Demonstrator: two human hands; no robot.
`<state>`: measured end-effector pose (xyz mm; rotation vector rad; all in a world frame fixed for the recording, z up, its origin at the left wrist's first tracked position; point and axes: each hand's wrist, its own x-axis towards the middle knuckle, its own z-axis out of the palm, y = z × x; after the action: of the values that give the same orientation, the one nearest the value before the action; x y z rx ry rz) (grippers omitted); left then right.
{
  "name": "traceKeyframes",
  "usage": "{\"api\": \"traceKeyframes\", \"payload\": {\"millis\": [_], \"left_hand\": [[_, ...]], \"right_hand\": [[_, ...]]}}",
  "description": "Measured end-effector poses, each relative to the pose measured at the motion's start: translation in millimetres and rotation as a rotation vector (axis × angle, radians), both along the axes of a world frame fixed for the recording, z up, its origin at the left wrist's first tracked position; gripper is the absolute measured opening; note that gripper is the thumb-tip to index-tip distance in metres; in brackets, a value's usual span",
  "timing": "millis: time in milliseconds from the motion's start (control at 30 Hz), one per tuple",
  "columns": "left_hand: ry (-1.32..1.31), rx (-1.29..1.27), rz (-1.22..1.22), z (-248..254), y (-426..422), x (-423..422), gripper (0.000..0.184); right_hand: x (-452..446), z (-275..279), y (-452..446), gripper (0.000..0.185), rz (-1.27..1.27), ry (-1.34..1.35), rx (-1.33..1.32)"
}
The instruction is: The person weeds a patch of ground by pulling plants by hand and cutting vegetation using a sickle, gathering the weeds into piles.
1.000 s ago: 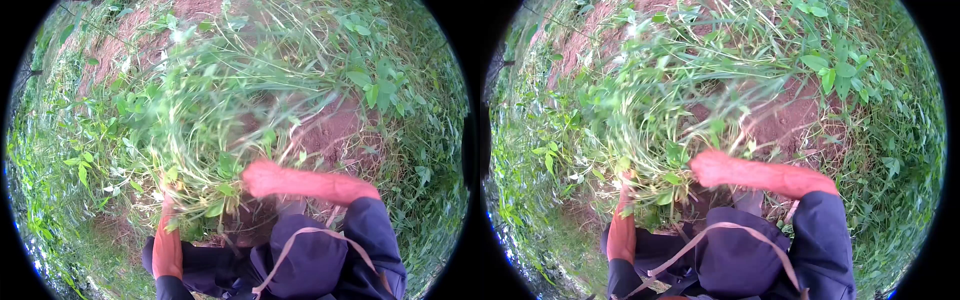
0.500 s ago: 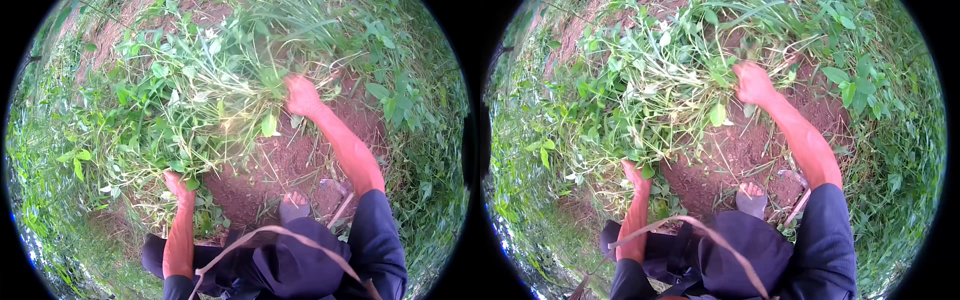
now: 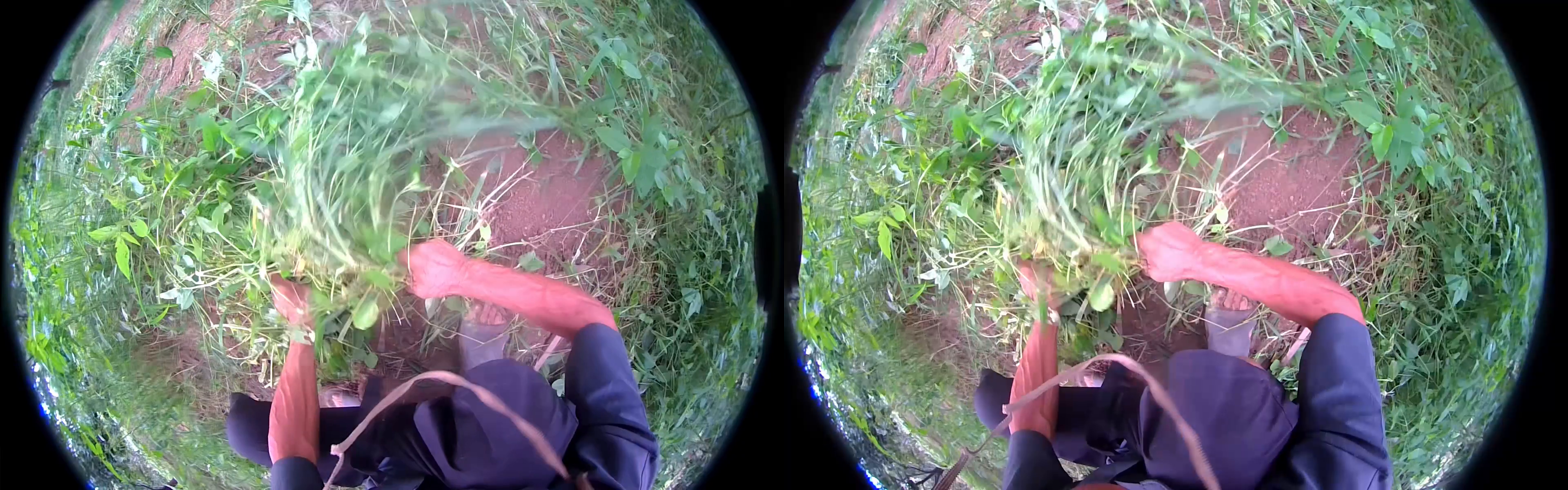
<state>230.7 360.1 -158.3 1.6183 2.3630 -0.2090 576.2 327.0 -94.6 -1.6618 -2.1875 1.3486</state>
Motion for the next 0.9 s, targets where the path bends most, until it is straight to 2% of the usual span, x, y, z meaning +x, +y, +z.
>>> {"api": "traceKeyframes", "payload": {"millis": [33,67,133,167,200,233,267,333,400,433,467,500,533,600,633,667,700,733,800,833,867,900], "left_hand": [[0.002,0.285,-0.548,-24,-13,-41,0.055],[0.011,0.271,-0.319,16,-11,-10,0.063],[0.026,0.258,0.155,108,-3,63,0.080],[-0.087,0.319,0.266,111,-2,55,0.095],[-0.084,0.325,0.271,114,-2,50,0.095],[0.030,0.265,0.324,117,-1,46,0.093],[0.140,0.205,0.375,118,0,42,0.091],[0.092,0.195,0.326,99,-7,12,0.084],[0.051,-0.116,0.320,89,2,11,0.067],[0.060,-0.087,0.232,85,-7,14,0.049],[0.054,-0.086,0.221,81,-6,12,0.049],[-0.141,-0.005,0.226,74,-8,5,0.039],[-0.201,0.059,0.162,67,-8,-1,0.031],[-0.142,0.179,-0.081,62,-7,-5,0.017],[-0.124,0.201,-0.172,60,-8,-8,0.012],[-0.054,0.271,-0.213,37,-6,-22,0.010],[0.159,0.048,-0.203,61,-1,1,0.011],[0.164,-0.046,-0.310,42,-1,-25,0.015],[-0.144,-0.095,0.141,83,2,22,0.018],[-0.336,-0.111,0.203,82,-4,17,0.025],[-0.342,-0.115,0.191,82,-10,32,0.025],[-0.594,0.034,0.267,88,-23,55,0.029]], "right_hand": [[-4,-2,-2,0.026,0.109,0.001,0.238],[5,1,13,0.028,0.048,0.034,0.401],[29,15,49,0.033,-0.104,-0.064,0.490],[38,12,68,0.035,-0.240,-0.132,0.474],[46,8,91,0.044,-0.320,-0.238,0.511],[53,7,110,0.053,-0.399,-0.347,0.551],[55,6,120,0.053,-0.396,-0.346,0.563],[51,6,133,0.042,-0.245,-0.397,0.463],[49,12,140,0.043,-0.152,-0.374,0.432],[50,15,143,0.041,-0.127,-0.315,0.390],[54,14,143,0.040,-0.105,-0.258,0.344],[56,5,146,0.034,-0.138,-0.227,0.477],[58,-3,147,0.034,-0.149,-0.234,0.480],[56,13,151,0.034,-0.175,-0.257,0.256],[54,12,148,0.029,-0.247,-0.222,0.252],[51,5,147,0.024,-0.310,-0.119,0.017],[45,16,126,0.022,-0.411,0.089,0.025],[40,28,113,0.020,-0.311,0.014,-0.088],[25,24,77,0.013,-0.360,0.123,-0.228],[23,16,60,0.045,-0.247,0.148,-0.365],[15,4,42,0.056,-0.238,0.116,-0.334],[20,25,25,0.062,-0.268,0.108,-0.300]]}}
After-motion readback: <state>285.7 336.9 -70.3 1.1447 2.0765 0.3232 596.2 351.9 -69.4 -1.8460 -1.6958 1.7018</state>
